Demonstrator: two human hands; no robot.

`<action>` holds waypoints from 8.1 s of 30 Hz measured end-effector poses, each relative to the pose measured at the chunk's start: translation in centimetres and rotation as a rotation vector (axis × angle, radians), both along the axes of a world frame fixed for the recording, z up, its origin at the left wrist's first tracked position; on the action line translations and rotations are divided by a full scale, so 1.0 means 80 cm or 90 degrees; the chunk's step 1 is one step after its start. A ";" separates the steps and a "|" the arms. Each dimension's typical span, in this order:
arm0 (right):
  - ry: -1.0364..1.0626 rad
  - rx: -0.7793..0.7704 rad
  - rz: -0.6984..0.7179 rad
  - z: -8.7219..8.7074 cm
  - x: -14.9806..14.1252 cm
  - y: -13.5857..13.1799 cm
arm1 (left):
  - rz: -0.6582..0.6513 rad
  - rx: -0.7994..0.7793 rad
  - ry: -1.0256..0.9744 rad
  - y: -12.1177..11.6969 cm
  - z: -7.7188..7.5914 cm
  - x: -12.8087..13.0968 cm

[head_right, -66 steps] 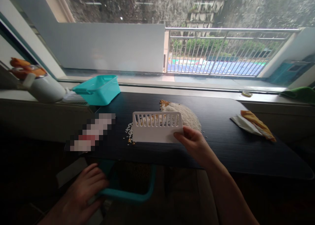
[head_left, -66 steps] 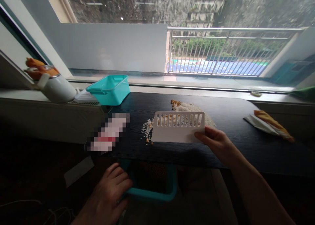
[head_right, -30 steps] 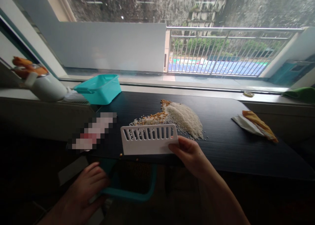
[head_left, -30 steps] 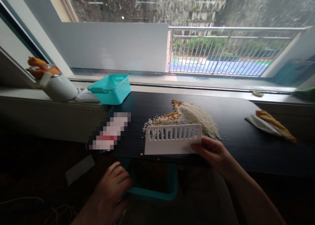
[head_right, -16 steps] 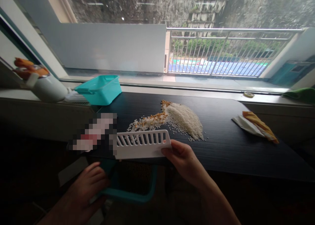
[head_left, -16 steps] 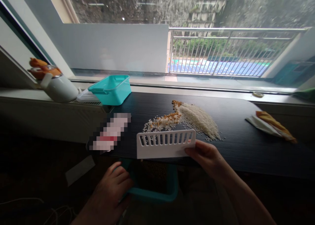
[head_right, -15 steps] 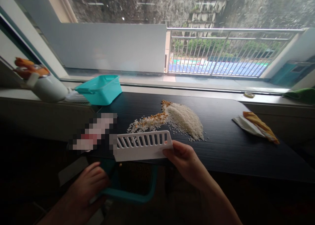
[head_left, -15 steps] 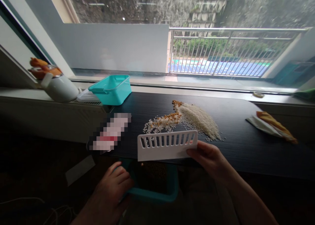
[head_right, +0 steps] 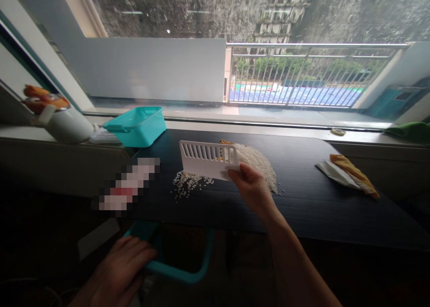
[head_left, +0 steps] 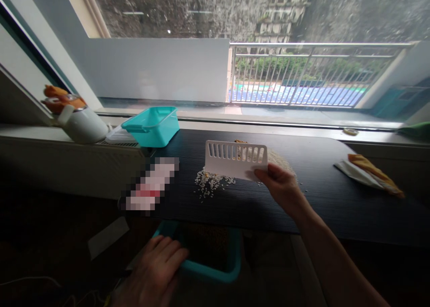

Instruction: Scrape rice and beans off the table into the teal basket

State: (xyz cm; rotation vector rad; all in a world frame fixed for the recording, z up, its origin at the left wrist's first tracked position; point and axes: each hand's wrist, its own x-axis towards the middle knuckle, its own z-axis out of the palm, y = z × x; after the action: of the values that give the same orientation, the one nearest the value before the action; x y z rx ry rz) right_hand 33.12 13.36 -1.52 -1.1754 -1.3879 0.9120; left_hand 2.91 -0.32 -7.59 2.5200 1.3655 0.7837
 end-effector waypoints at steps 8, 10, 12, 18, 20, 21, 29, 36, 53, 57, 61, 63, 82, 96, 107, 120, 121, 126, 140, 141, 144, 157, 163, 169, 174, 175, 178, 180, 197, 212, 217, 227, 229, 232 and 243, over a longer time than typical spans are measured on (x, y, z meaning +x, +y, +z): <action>0.026 -0.026 0.038 -0.007 -0.003 0.010 | 0.019 0.082 0.030 0.005 -0.029 0.015; 0.044 -0.038 0.042 -0.007 0.001 0.006 | 0.022 0.090 0.030 0.006 -0.028 0.018; 0.054 -0.048 0.050 -0.005 0.007 0.001 | 0.013 0.099 0.018 0.006 -0.020 0.018; 0.056 -0.052 0.044 0.001 0.018 -0.009 | 0.026 0.123 0.046 -0.001 0.034 0.011; 0.067 -0.050 0.036 0.000 0.019 -0.010 | -0.009 0.144 0.098 -0.003 0.050 0.008; 0.069 -0.050 0.036 -0.001 0.019 -0.010 | -0.015 0.162 0.109 -0.003 0.056 0.008; 0.086 -0.060 0.042 -0.004 0.016 -0.018 | 0.013 0.171 0.141 -0.008 0.060 0.014; 0.042 -0.050 0.064 -0.005 0.008 -0.009 | 0.003 0.091 0.120 -0.012 0.054 0.009; 0.060 -0.074 0.071 -0.001 0.022 -0.036 | 0.031 0.023 0.025 -0.016 0.051 0.023; 0.063 -0.071 0.080 -0.007 0.014 -0.029 | 0.003 0.027 0.050 -0.013 0.053 0.021; 0.060 -0.071 0.109 -0.006 0.014 -0.032 | 0.016 0.038 0.030 -0.014 0.051 0.022; 0.057 -0.077 0.112 -0.003 0.017 -0.037 | 0.025 0.040 0.016 -0.014 0.050 0.024; 0.091 -0.115 0.021 -0.005 0.037 -0.086 | 0.012 0.061 -0.010 -0.009 0.041 0.021; 0.083 -0.021 -0.001 -0.011 0.028 0.004 | -0.043 0.051 0.109 0.000 0.055 0.007; 0.069 -0.048 0.022 -0.002 0.035 -0.008 | -0.019 0.061 0.088 -0.003 0.051 0.014; 0.097 -0.066 0.033 -0.002 0.028 0.001 | -0.040 0.054 0.098 -0.002 0.053 0.015; 0.097 -0.073 0.043 -0.002 0.028 0.002 | -0.047 0.052 0.101 -0.002 0.054 0.013; 0.082 -0.105 0.076 0.003 0.031 -0.006 | -0.037 0.052 0.098 0.001 0.052 0.012; 0.062 -0.110 0.064 0.009 0.034 -0.026 | -0.005 0.064 0.058 -0.003 0.048 0.020; 0.066 -0.108 0.062 0.007 0.034 -0.025 | -0.018 0.061 0.067 -0.002 0.049 0.019; 0.088 -0.105 0.060 0.003 0.035 -0.024 | -0.041 0.059 0.088 -0.001 0.051 0.017; 0.080 -0.117 0.063 -0.003 0.028 -0.014 | 0.019 0.066 0.022 -0.006 0.051 0.029; 0.067 -0.147 0.125 0.001 0.030 -0.023 | 0.023 0.066 0.009 -0.005 0.047 0.028; 0.119 -0.161 0.064 0.009 0.041 -0.039 | 0.013 0.053 -0.009 -0.005 0.046 0.028; 0.101 -0.182 0.084 0.004 0.047 -0.044 | 0.019 0.050 -0.008 -0.005 0.047 0.029; 0.094 -0.183 0.099 0.004 0.047 -0.045 | 0.020 0.048 -0.009 -0.005 0.047 0.029; 0.086 -0.175 0.126 0.002 0.044 -0.046 | 0.019 0.047 -0.007 -0.005 0.047 0.029; 0.091 -0.166 0.117 0.002 0.041 -0.045 | 0.018 0.049 -0.004 -0.005 0.047 0.029; 0.054 -0.169 0.186 0.010 0.034 -0.053 | 0.016 0.052 -0.025 -0.004 0.044 0.025; 0.045 -0.139 0.208 -0.009 0.011 -0.060 | 0.031 0.048 -0.043 -0.003 0.040 0.017; 0.090 -0.139 0.071 -0.007 0.032 -0.069 | 0.028 0.055 -0.023 -0.003 0.041 0.019; 0.097 -0.111 0.069 0.000 0.023 -0.065 | 0.006 0.064 0.052 -0.002 0.045 0.018; 0.072 -0.114 0.101 -0.002 0.021 -0.062 | 0.007 0.068 0.055 -0.003 0.048 0.019; 0.071 -0.093 0.044 -0.004 0.024 -0.049 | 0.000 0.070 0.058 -0.002 0.050 0.020; 0.065 -0.064 -0.008 -0.001 0.035 0.002 | -0.031 0.099 0.064 0.006 0.065 0.018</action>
State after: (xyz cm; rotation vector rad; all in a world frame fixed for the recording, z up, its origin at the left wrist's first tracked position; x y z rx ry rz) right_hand 35.90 13.49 -1.58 -1.1940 -1.2637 1.0284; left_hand 4.39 0.19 -2.37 2.7354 1.3158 0.7926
